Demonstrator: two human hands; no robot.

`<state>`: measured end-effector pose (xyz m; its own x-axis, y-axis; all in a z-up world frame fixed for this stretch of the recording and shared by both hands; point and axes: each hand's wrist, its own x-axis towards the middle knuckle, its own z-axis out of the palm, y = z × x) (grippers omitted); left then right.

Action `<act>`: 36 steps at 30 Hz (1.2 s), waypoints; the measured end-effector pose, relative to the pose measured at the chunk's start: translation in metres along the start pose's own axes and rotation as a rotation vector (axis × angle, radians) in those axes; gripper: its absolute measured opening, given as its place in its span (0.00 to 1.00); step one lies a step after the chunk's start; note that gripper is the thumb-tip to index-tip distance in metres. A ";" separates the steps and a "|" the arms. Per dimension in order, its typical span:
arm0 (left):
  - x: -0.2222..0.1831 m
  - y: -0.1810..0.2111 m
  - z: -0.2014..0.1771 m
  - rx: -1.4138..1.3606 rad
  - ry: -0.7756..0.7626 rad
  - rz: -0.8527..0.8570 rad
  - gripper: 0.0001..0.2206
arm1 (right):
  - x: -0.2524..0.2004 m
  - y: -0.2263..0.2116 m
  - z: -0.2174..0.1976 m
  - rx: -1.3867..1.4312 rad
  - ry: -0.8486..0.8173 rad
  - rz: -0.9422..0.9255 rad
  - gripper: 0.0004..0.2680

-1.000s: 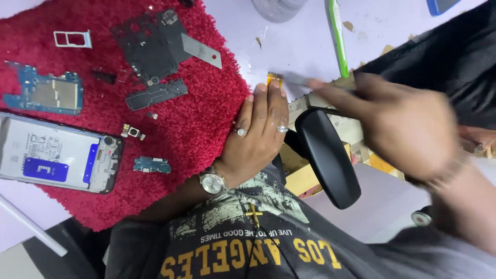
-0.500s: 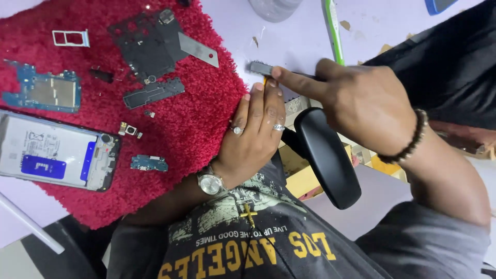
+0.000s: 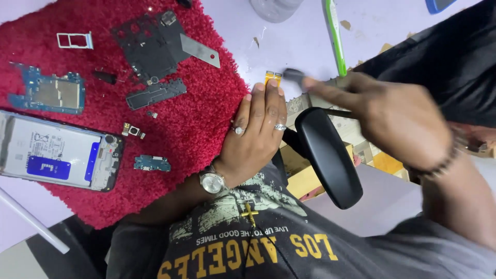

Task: Cleaning a mobile phone motherboard and other internal components using a brush and cleaning solution at a repair station.

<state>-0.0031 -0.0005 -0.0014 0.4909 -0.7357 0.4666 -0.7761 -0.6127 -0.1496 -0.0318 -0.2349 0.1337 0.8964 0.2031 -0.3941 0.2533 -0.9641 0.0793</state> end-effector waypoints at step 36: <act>-0.004 0.010 0.018 -0.048 0.059 -0.046 0.21 | 0.014 0.004 -0.002 -0.110 0.151 -0.040 0.29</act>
<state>-0.0058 -0.0089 -0.0209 0.5032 -0.6879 0.5230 -0.7721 -0.6297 -0.0853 -0.0180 -0.2353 0.1302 0.9269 0.2725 -0.2581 0.3211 -0.9318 0.1694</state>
